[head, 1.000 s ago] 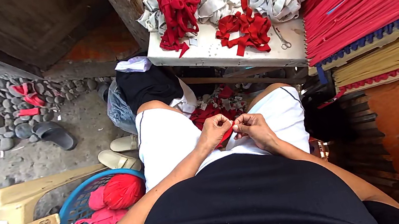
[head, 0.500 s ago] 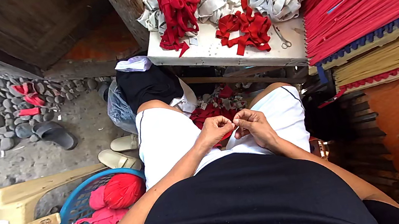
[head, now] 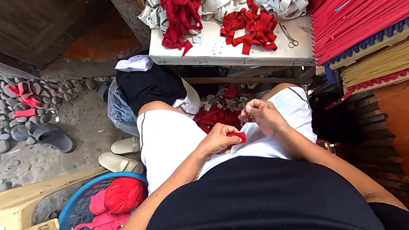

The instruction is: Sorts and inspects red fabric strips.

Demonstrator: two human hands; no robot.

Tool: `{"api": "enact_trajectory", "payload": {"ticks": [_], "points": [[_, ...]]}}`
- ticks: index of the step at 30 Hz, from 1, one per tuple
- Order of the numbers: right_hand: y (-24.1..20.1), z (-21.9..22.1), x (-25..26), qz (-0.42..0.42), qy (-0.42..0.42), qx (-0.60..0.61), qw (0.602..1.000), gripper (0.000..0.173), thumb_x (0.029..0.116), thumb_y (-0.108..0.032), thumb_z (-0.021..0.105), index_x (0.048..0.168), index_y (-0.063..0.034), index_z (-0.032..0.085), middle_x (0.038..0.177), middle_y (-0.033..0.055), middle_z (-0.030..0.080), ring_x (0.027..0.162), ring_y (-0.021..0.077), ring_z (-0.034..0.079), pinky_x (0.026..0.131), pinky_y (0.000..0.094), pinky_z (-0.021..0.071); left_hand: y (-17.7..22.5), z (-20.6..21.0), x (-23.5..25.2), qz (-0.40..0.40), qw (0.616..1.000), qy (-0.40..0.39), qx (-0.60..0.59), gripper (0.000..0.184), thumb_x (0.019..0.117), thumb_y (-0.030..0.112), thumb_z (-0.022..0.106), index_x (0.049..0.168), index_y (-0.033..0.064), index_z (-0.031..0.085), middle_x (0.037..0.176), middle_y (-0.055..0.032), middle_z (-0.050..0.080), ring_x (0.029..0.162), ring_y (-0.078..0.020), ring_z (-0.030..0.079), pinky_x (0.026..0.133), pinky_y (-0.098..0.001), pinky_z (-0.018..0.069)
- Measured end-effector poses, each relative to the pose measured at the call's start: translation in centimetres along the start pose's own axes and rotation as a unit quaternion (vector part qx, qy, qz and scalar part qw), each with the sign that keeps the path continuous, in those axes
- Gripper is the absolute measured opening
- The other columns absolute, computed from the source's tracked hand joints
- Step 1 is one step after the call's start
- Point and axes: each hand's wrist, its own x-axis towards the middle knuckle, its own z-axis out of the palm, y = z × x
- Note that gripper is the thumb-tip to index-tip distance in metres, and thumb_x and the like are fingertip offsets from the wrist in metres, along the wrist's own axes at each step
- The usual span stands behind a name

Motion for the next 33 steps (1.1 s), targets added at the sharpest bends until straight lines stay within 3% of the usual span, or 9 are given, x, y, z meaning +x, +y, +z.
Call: {"api": "enact_trajectory", "payload": {"ticks": [2, 4, 6, 8, 15, 25, 28, 31, 33], "points": [[-1.0, -0.8, 0.9, 0.049, 0.010, 0.094, 0.994, 0.020, 0.1092, -0.006, 0.037, 0.097, -0.0065, 0.052, 0.080, 0.0065, 0.071, 0.076, 0.0210, 0.073, 0.079, 0.0408, 0.0622, 0.3, 0.0, -0.2, -0.001, 1.000, -0.008, -0.018, 0.005, 0.0930, 0.003, 0.069, 0.090, 0.0024, 0.072, 0.068, -0.0004, 0.065, 0.054, -0.0029, 0.055, 0.051, -0.0187, 0.0463], [-1.6, -1.8, 1.5, 0.071, 0.017, 0.142, 0.987, 0.021, 0.1106, -0.011, 0.035, 0.097, -0.0104, 0.052, 0.075, 0.0020, 0.065, 0.063, 0.0146, 0.066, 0.066, 0.0334, 0.0603, 0.6, -0.1, -0.4, -0.003, 0.999, -0.019, -0.038, 0.007, 0.0939, 0.002, 0.068, 0.089, 0.0020, 0.072, 0.064, 0.0003, 0.063, 0.051, -0.0022, 0.053, 0.049, -0.0176, 0.0451], [-1.8, -2.9, 2.3, 0.056, 0.023, 0.140, 0.988, 0.019, 0.1107, -0.013, 0.036, 0.099, -0.0124, 0.051, 0.072, -0.0029, 0.059, 0.053, 0.0043, 0.052, 0.050, 0.0190, 0.0464, 0.9, -0.1, -0.6, -0.009, 0.998, -0.036, -0.050, 0.009, 0.0943, 0.002, 0.067, 0.087, 0.0023, 0.072, 0.060, 0.0012, 0.060, 0.047, -0.0009, 0.049, 0.045, -0.0158, 0.0407], [-1.9, -4.4, 3.1, 0.013, 0.032, 0.104, 0.994, 0.016, 0.1098, -0.012, 0.038, 0.100, -0.0127, 0.051, 0.070, -0.0050, 0.056, 0.048, 0.0005, 0.043, 0.045, 0.0148, 0.0369, 1.1, -0.1, -0.7, -0.018, 0.997, -0.052, -0.053, 0.011, 0.0946, 0.002, 0.066, 0.085, 0.0023, 0.071, 0.058, 0.0017, 0.058, 0.046, -0.0002, 0.047, 0.044, -0.0149, 0.0387], [-2.8, -9.0, 5.0, -0.141, 0.122, -0.025, 0.982, 0.011, 0.1065, -0.008, 0.045, 0.100, -0.0115, 0.054, 0.068, -0.0066, 0.057, 0.046, -0.0004, 0.041, 0.043, 0.0153, 0.0332, 0.9, -0.6, -0.5, -0.019, 0.995, -0.091, -0.041, 0.017, 0.0922, 0.002, 0.066, 0.075, 0.0030, 0.067, 0.057, 0.0013, 0.058, 0.045, 0.0001, 0.045, 0.043, -0.0155, 0.0350], [-1.3, -11.0, 6.5, -0.236, 0.165, -0.070, 0.955, 0.006, 0.1037, -0.006, 0.050, 0.100, -0.0094, 0.054, 0.068, -0.0057, 0.056, 0.048, 0.0016, 0.044, 0.043, 0.0170, 0.0367, 1.1, -0.2, -0.5, -0.020, 0.997, -0.078, -0.013, 0.017, 0.0909, -0.001, 0.066, 0.074, 0.0035, 0.067, 0.058, 0.0009, 0.059, 0.048, -0.0013, 0.049, 0.046, -0.0162, 0.0399], [-2.0, -9.6, 5.0, -0.218, 0.154, -0.072, 0.961, 0.004, 0.1036, -0.007, 0.051, 0.102, -0.0086, 0.055, 0.072, -0.0047, 0.059, 0.050, 0.0034, 0.048, 0.046, 0.0198, 0.0411, 0.8, -0.1, -0.5, -0.015, 0.999, -0.026, -0.034, 0.012, 0.0971, 0.005, 0.064, 0.086, 0.0029, 0.069, 0.059, 0.0006, 0.056, 0.045, -0.0016, 0.043, 0.043, -0.0160, 0.0357], [-1.7, -6.0, 1.8, -0.154, 0.067, -0.106, 0.980, 0.009, 0.0988, -0.006, 0.056, 0.104, -0.0030, 0.063, 0.080, -0.0015, 0.065, 0.060, 0.0072, 0.059, 0.059, 0.0285, 0.0553, 0.7, 0.0, -0.6, 0.015, 0.999, 0.015, -0.042, 0.009, 0.1027, 0.011, 0.060, 0.099, 0.0053, 0.067, 0.062, 0.0003, 0.051, 0.045, -0.0031, 0.038, 0.041, -0.0165, 0.0319], [-0.7, -3.0, -0.5, -0.107, 0.009, -0.115, 0.988, 0.009, 0.0966, -0.005, 0.060, 0.101, -0.0014, 0.067, 0.079, 0.0005, 0.065, 0.060, 0.0078, 0.059, 0.059, 0.0294, 0.0556, 0.9, 0.1, -0.7, 0.030, 0.998, 0.031, -0.046, 0.008, 0.1035, 0.010, 0.058, 0.100, 0.0064, 0.064, 0.064, -0.0002, 0.051, 0.045, -0.0036, 0.038, 0.042, -0.0165, 0.0320]]}}
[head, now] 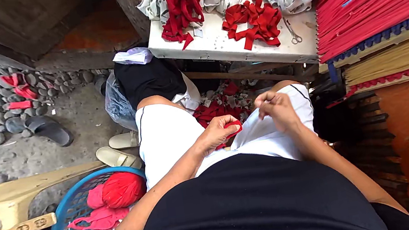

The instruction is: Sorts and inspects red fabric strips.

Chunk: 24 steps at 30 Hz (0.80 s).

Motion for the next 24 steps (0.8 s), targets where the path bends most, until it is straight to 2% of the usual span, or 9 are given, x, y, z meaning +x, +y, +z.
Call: {"api": "enact_trajectory", "payload": {"ticks": [2, 5, 10, 24], "points": [[0.5, 2.2, -2.1, 0.017, -0.055, 0.001, 0.998, 0.007, 0.0973, -0.006, 0.061, 0.099, -0.0034, 0.067, 0.076, 0.0019, 0.064, 0.056, 0.0072, 0.055, 0.054, 0.0259, 0.0522, 0.1, 0.1, -0.1, 0.012, 1.000, 0.010, 0.000, 0.007, 0.1028, 0.010, 0.059, 0.099, 0.0063, 0.063, 0.066, -0.0008, 0.052, 0.046, -0.0038, 0.038, 0.042, -0.0166, 0.0325], [1.1, 3.6, -2.9, 0.036, -0.079, -0.015, 0.996, 0.005, 0.0959, -0.002, 0.065, 0.095, -0.0005, 0.069, 0.072, 0.0034, 0.064, 0.054, 0.0082, 0.054, 0.051, 0.0246, 0.0486, 0.1, 0.1, -0.2, 0.019, 1.000, 0.017, 0.001, 0.005, 0.1017, 0.008, 0.061, 0.099, 0.0061, 0.064, 0.068, -0.0010, 0.055, 0.046, -0.0029, 0.039, 0.043, -0.0161, 0.0318], [0.9, 3.7, -3.1, 0.036, -0.072, -0.023, 0.997, 0.004, 0.0949, -0.002, 0.068, 0.093, -0.0001, 0.070, 0.070, 0.0026, 0.063, 0.053, 0.0061, 0.052, 0.050, 0.0216, 0.0443, 0.3, 0.1, -0.3, 0.007, 0.999, 0.032, -0.006, 0.005, 0.1011, 0.008, 0.062, 0.097, 0.0059, 0.064, 0.066, -0.0012, 0.055, 0.046, -0.0027, 0.038, 0.042, -0.0157, 0.0308], [1.1, 3.6, -3.1, 0.017, -0.075, -0.056, 0.995, 0.007, 0.0952, -0.003, 0.067, 0.094, -0.0004, 0.073, 0.068, 0.0032, 0.064, 0.051, 0.0072, 0.051, 0.049, 0.0228, 0.0430, 0.1, 0.0, 0.2, 0.004, 0.999, 0.041, -0.018, 0.005, 0.1002, 0.007, 0.063, 0.096, 0.0049, 0.065, 0.066, -0.0019, 0.056, 0.044, -0.0028, 0.038, 0.041, -0.0157, 0.0297]]}}
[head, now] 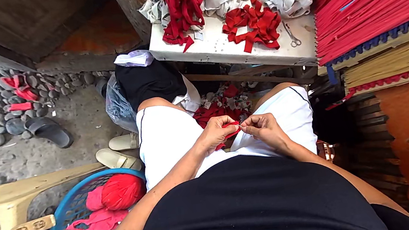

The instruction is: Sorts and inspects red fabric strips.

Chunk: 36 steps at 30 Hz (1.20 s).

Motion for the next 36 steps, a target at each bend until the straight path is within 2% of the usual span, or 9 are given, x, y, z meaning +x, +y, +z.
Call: {"api": "enact_trajectory", "payload": {"ticks": [5, 10, 14, 17, 21, 25, 29, 32, 36], "points": [[-0.1, 0.1, 0.0, 0.011, 0.004, 0.004, 1.000, 0.006, 0.0951, -0.003, 0.067, 0.095, 0.0000, 0.073, 0.068, 0.0036, 0.064, 0.051, 0.0074, 0.051, 0.049, 0.0230, 0.0434, -0.3, -0.1, 0.1, 0.023, 0.999, 0.004, 0.022, 0.006, 0.1003, 0.008, 0.063, 0.096, 0.0063, 0.066, 0.070, -0.0024, 0.058, 0.047, -0.0039, 0.042, 0.043, -0.0170, 0.0337], [0.2, 0.3, 0.1, 0.018, 0.016, -0.013, 1.000, 0.007, 0.0955, -0.004, 0.066, 0.096, -0.0004, 0.073, 0.070, 0.0035, 0.065, 0.052, 0.0074, 0.052, 0.048, 0.0237, 0.0438, -0.6, 0.2, 0.2, 0.069, 0.994, 0.042, 0.072, 0.007, 0.0991, 0.008, 0.065, 0.098, 0.0057, 0.071, 0.086, -0.0056, 0.069, 0.066, -0.0099, 0.059, 0.059, -0.0258, 0.0506], [0.3, 0.8, 0.1, 0.033, 0.030, -0.005, 0.999, 0.007, 0.0965, -0.004, 0.065, 0.096, 0.0001, 0.071, 0.070, 0.0038, 0.063, 0.052, 0.0078, 0.051, 0.048, 0.0240, 0.0426, -0.7, 0.6, 0.2, 0.078, 0.988, 0.097, 0.091, 0.004, 0.0943, 0.006, 0.071, 0.096, 0.0064, 0.074, 0.087, -0.0053, 0.072, 0.067, -0.0105, 0.063, 0.060, -0.0275, 0.0522], [0.3, 1.2, 0.2, 0.060, 0.044, 0.014, 0.997, 0.007, 0.0973, -0.004, 0.064, 0.096, 0.0002, 0.069, 0.069, 0.0044, 0.061, 0.051, 0.0088, 0.051, 0.048, 0.0241, 0.0436, -0.8, 0.8, 0.3, 0.120, 0.978, 0.125, 0.120, 0.004, 0.0905, 0.004, 0.075, 0.093, 0.0064, 0.073, 0.089, -0.0039, 0.073, 0.072, -0.0110, 0.067, 0.066, -0.0292, 0.0564], [0.2, 1.6, 0.2, 0.084, 0.060, 0.066, 0.993, 0.005, 0.0977, -0.002, 0.063, 0.096, 0.0005, 0.067, 0.068, 0.0041, 0.059, 0.051, 0.0086, 0.050, 0.048, 0.0233, 0.0439, -1.0, 0.8, 0.4, 0.186, 0.961, 0.131, 0.155, 0.005, 0.0893, 0.003, 0.075, 0.089, 0.0070, 0.072, 0.087, -0.0022, 0.073, 0.074, -0.0103, 0.067, 0.068, -0.0295, 0.0577], [0.3, 2.0, 0.1, 0.087, 0.071, 0.101, 0.988, 0.006, 0.0984, -0.002, 0.062, 0.095, -0.0001, 0.066, 0.067, 0.0030, 0.058, 0.052, 0.0082, 0.051, 0.050, 0.0236, 0.0451, -1.0, 0.9, 0.5, 0.206, 0.957, 0.131, 0.156, 0.005, 0.0893, 0.003, 0.076, 0.088, 0.0064, 0.072, 0.084, -0.0018, 0.073, 0.071, -0.0084, 0.067, 0.065, -0.0268, 0.0568], [0.3, 2.0, 0.2, 0.087, 0.079, 0.106, 0.987, 0.006, 0.0986, -0.001, 0.061, 0.094, -0.0002, 0.065, 0.069, 0.0036, 0.058, 0.052, 0.0084, 0.051, 0.050, 0.0235, 0.0451, -0.9, 0.9, 0.6, 0.200, 0.961, 0.117, 0.151, 0.004, 0.0891, 0.002, 0.076, 0.089, 0.0057, 0.074, 0.086, -0.0020, 0.074, 0.073, -0.0082, 0.068, 0.068, -0.0270, 0.0574], [0.4, 2.0, 0.1, 0.083, 0.084, 0.113, 0.987, 0.007, 0.0984, -0.001, 0.061, 0.093, -0.0008, 0.065, 0.069, 0.0035, 0.059, 0.053, 0.0083, 0.052, 0.050, 0.0234, 0.0459, -0.6, 0.8, 0.4, 0.179, 0.969, 0.105, 0.135, 0.006, 0.0885, 0.000, 0.076, 0.091, 0.0046, 0.074, 0.087, -0.0029, 0.073, 0.072, -0.0081, 0.067, 0.066, -0.0254, 0.0568], [0.3, 1.7, 0.3, 0.070, 0.072, 0.131, 0.986, 0.006, 0.0983, -0.002, 0.062, 0.095, -0.0002, 0.066, 0.070, 0.0039, 0.061, 0.056, 0.0108, 0.056, 0.054, 0.0271, 0.0521, -0.6, 0.8, 0.2, 0.140, 0.976, 0.114, 0.120, 0.006, 0.0929, 0.008, 0.075, 0.098, 0.0072, 0.072, 0.090, -0.0030, 0.072, 0.071, -0.0091, 0.065, 0.064, -0.0260, 0.0548]]}}
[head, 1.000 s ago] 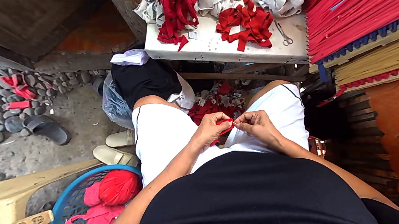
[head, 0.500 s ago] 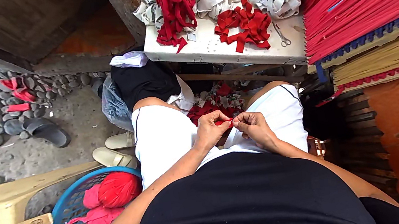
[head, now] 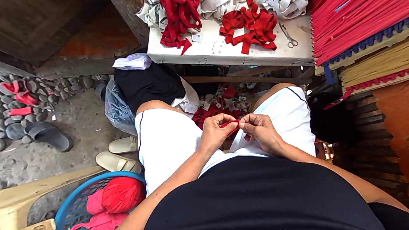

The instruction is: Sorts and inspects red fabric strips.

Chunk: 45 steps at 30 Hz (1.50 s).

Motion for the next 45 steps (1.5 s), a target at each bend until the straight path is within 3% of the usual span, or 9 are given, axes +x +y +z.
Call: {"api": "enact_trajectory", "payload": {"ticks": [4, 15, 22, 27, 30, 32, 35, 38, 45], "points": [[-0.2, 0.0, -0.1, 0.013, -0.022, 0.021, 0.999, 0.008, 0.0980, 0.004, 0.058, 0.101, 0.0029, 0.065, 0.078, 0.0077, 0.065, 0.061, 0.0153, 0.064, 0.063, 0.0350, 0.0613, 0.3, 0.0, 0.0, 0.000, 0.998, 0.023, 0.053, 0.008, 0.0938, 0.014, 0.075, 0.097, 0.0068, 0.075, 0.096, -0.0042, 0.073, 0.080, -0.0114, 0.067, 0.073, -0.0323, 0.0570], [-0.4, 0.6, 0.1, -0.012, -0.007, 0.060, 0.998, 0.019, 0.0937, 0.010, 0.061, 0.110, 0.0003, 0.058, 0.076, 0.0087, 0.066, 0.061, 0.0187, 0.067, 0.063, 0.0382, 0.0627, 0.1, 0.6, 0.1, -0.011, 1.000, 0.013, 0.009, 0.007, 0.0953, 0.010, 0.072, 0.093, 0.0056, 0.077, 0.090, -0.0027, 0.072, 0.073, -0.0082, 0.065, 0.066, -0.0265, 0.0546], [-0.7, -0.4, 0.3, -0.119, 0.038, -0.211, 0.970, 0.020, 0.1017, -0.022, 0.062, 0.104, -0.0058, 0.073, 0.101, 0.0085, 0.065, 0.083, 0.0154, 0.063, 0.069, 0.0314, 0.0546, -0.5, 0.0, 0.4, 0.077, 0.988, -0.028, 0.135, 0.014, 0.0963, 0.013, 0.066, 0.087, 0.0065, 0.075, 0.084, -0.0017, 0.066, 0.073, -0.0093, 0.060, 0.067, -0.0301, 0.0509], [-0.8, -0.5, 1.0, -0.082, -0.002, -0.120, 0.989, 0.009, 0.0961, -0.007, 0.067, 0.090, -0.0026, 0.072, 0.093, 0.0049, 0.067, 0.082, 0.0094, 0.063, 0.072, 0.0272, 0.0537, -0.6, 0.0, 0.6, 0.108, 0.979, -0.067, 0.157, 0.017, 0.0977, 0.014, 0.064, 0.088, 0.0049, 0.075, 0.082, -0.0023, 0.064, 0.072, -0.0094, 0.059, 0.067, -0.0291, 0.0503], [-0.6, -0.4, 1.1, -0.050, -0.001, -0.048, 0.998, 0.013, 0.0994, -0.007, 0.058, 0.088, -0.0050, 0.065, 0.082, 0.0018, 0.064, 0.073, 0.0083, 0.059, 0.069, 0.0281, 0.0505, -0.4, -0.3, 0.5, 0.064, 0.985, -0.135, 0.089, 0.013, 0.0959, 0.011, 0.067, 0.090, 0.0031, 0.076, 0.084, -0.0025, 0.067, 0.073, -0.0068, 0.059, 0.067, -0.0260, 0.0501], [-1.6, -0.7, 1.7, -0.006, 0.014, 0.028, 0.999, 0.019, 0.1046, -0.005, 0.047, 0.091, -0.0054, 0.060, 0.080, 0.0007, 0.066, 0.074, 0.0107, 0.066, 0.077, 0.0328, 0.0583, -0.6, -0.3, 0.6, 0.012, 0.982, -0.188, 0.029, 0.010, 0.0942, 0.009, 0.068, 0.089, 0.0033, 0.076, 0.082, -0.0013, 0.068, 0.068, -0.0044, 0.059, 0.061, -0.0225, 0.0497], [-3.5, -1.8, 2.9, 0.058, 0.053, 0.143, 0.987, 0.020, 0.1106, -0.011, 0.038, 0.099, -0.0067, 0.054, 0.073, 0.0016, 0.066, 0.060, 0.0138, 0.066, 0.064, 0.0331, 0.0609, -0.6, -0.4, 0.5, -0.071, 0.966, -0.245, -0.048, 0.010, 0.0958, 0.008, 0.067, 0.091, 0.0029, 0.074, 0.073, 0.0000, 0.068, 0.060, -0.0030, 0.059, 0.056, -0.0208, 0.0497], [-4.5, -3.8, 3.8, 0.015, 0.072, 0.152, 0.986, 0.017, 0.1100, -0.013, 0.040, 0.100, -0.0099, 0.054, 0.068, -0.0039, 0.058, 0.049, 0.0041, 0.049, 0.048, 0.0193, 0.0450, 0.2, -0.7, 0.2, -0.107, 0.956, -0.255, -0.095, 0.015, 0.0986, 0.007, 0.063, 0.088, 0.0030, 0.072, 0.067, 0.0015, 0.065, 0.055, -0.0016, 0.056, 0.052, -0.0181, 0.0470], [-5.1, -9.0, 5.2, -0.130, 0.121, 0.079, 0.981, 0.013, 0.1060, -0.006, 0.046, 0.102, -0.0107, 0.057, 0.072, -0.0056, 0.059, 0.051, 0.0010, 0.047, 0.047, 0.0158, 0.0395, 0.4, -0.8, 0.1, -0.115, 0.948, -0.269, -0.125, 0.020, 0.1004, 0.005, 0.059, 0.085, 0.0029, 0.071, 0.061, 0.0020, 0.060, 0.048, -0.0002, 0.048, 0.046, -0.0156, 0.0401]]}}
